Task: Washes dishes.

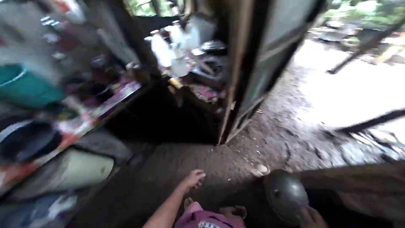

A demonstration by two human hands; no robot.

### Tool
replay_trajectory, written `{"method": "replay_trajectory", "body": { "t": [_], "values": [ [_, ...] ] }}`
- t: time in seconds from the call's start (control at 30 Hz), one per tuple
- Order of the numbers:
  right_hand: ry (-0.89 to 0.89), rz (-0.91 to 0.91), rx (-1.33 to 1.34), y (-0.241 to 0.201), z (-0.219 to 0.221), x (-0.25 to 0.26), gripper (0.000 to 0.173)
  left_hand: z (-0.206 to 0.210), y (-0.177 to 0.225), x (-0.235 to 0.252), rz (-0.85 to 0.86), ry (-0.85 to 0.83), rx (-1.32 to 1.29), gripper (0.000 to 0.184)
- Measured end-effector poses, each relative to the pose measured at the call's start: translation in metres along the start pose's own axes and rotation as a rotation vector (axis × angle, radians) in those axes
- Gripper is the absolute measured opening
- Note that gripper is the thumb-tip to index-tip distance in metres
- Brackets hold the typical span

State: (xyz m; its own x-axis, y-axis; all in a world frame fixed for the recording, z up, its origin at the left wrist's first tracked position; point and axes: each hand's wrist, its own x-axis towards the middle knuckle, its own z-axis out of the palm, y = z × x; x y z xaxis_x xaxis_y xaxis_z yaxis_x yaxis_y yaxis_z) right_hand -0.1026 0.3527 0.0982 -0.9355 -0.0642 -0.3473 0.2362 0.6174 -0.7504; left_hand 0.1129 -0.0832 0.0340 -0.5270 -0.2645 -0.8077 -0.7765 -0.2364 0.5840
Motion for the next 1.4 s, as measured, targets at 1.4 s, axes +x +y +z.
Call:
{"method": "replay_trajectory", "body": {
  "t": [1.4],
  "values": [
    [-1.167, -1.335, -0.807, -0.696, 0.943, -0.066, 0.038, -0.692, 0.006, -0.016, 0.26, 0.983, -1.511, 0.057]
  ]
}}
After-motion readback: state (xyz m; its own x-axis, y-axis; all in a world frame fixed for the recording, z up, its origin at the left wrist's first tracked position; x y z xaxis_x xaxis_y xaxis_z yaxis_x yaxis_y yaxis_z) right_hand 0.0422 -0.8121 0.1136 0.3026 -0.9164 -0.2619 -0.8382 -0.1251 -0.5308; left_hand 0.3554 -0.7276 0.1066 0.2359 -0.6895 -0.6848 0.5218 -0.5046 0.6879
